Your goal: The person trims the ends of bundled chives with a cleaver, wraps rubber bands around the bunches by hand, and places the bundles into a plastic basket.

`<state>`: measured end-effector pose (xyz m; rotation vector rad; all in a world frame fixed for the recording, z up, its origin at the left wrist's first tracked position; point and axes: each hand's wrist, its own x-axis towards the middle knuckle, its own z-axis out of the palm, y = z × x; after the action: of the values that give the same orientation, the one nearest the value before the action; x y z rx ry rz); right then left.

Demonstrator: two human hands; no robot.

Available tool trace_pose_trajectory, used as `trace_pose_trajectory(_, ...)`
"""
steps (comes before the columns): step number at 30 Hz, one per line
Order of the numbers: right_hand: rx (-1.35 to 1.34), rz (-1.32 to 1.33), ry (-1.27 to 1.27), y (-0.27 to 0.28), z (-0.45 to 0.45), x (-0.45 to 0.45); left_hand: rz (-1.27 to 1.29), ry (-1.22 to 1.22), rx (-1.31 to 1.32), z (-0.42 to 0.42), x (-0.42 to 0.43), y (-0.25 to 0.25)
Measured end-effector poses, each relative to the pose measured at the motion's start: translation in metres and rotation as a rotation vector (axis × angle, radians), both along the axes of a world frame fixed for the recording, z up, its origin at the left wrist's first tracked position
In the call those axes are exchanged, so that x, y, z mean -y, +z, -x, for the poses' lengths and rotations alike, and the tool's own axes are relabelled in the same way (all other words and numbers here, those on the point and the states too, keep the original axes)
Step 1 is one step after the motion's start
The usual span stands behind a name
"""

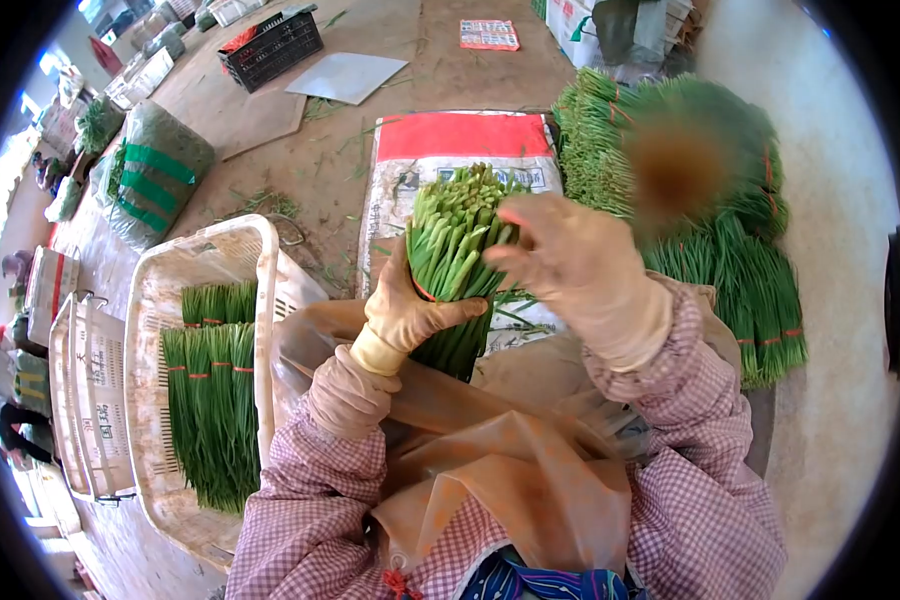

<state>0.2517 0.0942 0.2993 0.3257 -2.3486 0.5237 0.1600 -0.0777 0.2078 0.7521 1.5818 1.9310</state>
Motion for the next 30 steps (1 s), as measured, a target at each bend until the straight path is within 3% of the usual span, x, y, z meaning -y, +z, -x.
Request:
trace_pose_trajectory(1, 0.078, -0.238, -0.104, 0.002, 0.000, 0.005, 0.039, 0.036, -0.111, -0.002, -0.001, 0.002)
trace_pose_trajectory(2, 0.080, -0.235, -0.110, 0.003, 0.001, 0.007, 0.042, 0.029, -0.110, -0.002, -0.003, 0.000)
trace_pose_trajectory(4, 0.270, -0.489, -0.241, 0.005, 0.010, 0.004, 0.026, 0.056, -0.063, -0.001, -0.005, -0.004)
trace_pose_trajectory(5, 0.067, -0.326, -0.015, -0.004, 0.018, -0.012, 0.014, 0.043, -0.023, -0.001, -0.005, -0.004)
trace_pose_trajectory(6, 0.066, -0.321, -0.019, -0.006, 0.024, -0.026, 0.019, 0.039, -0.025, 0.002, -0.003, -0.005)
trace_pose_trajectory(8, 0.048, 0.149, -0.202, -0.007, 0.030, -0.048, 0.072, 0.014, 0.054, 0.008, 0.000, -0.006)
trace_pose_trajectory(9, 0.047, 0.146, -0.197, -0.004, 0.025, -0.054, 0.006, 0.006, 0.119, 0.003, 0.000, 0.004)
trace_pose_trajectory(11, 0.254, 0.804, -0.141, 0.001, 0.010, -0.056, 0.012, 0.007, 0.142, 0.006, 0.003, 0.004)
trace_pose_trajectory(12, 0.259, 0.807, -0.137, -0.004, 0.005, -0.047, 0.020, -0.005, 0.159, 0.007, 0.004, 0.003)
trace_pose_trajectory(14, 0.200, 0.789, 0.107, -0.012, -0.003, -0.023, 0.025, -0.018, 0.157, 0.007, 0.003, 0.001)
trace_pose_trajectory(15, 0.202, 0.790, 0.104, -0.017, 0.001, -0.019, 0.021, -0.021, 0.145, 0.006, 0.001, 0.003)
trace_pose_trajectory(16, 0.136, 0.499, 0.107, -0.021, 0.005, -0.014, 0.017, -0.025, 0.134, 0.004, -0.001, 0.004)
trace_pose_trajectory(18, 0.066, 0.208, 0.100, -0.019, 0.010, -0.003, 0.035, -0.023, 0.096, 0.003, -0.003, 0.002)
trace_pose_trajectory(20, 0.250, -0.221, -0.208, -0.009, 0.012, 0.010, 0.054, -0.017, 0.058, 0.004, -0.005, -0.002)
trace_pose_trajectory(22, 0.296, -0.177, -0.209, -0.014, 0.018, 0.013, 0.127, 0.033, 0.075, 0.005, -0.004, -0.007)
trace_pose_trajectory(24, 0.128, 0.028, -0.167, -0.023, 0.022, 0.015, 0.105, 0.057, 0.104, 0.004, -0.004, -0.008)
trace_pose_trajectory(27, 0.166, -0.117, -0.186, -0.026, 0.023, 0.017, 0.142, 0.105, 0.077, 0.007, -0.002, -0.009)
trace_pose_trajectory(30, 0.161, -0.092, -0.211, -0.024, 0.029, 0.018, 0.195, 0.147, 0.014, 0.003, -0.005, -0.005)
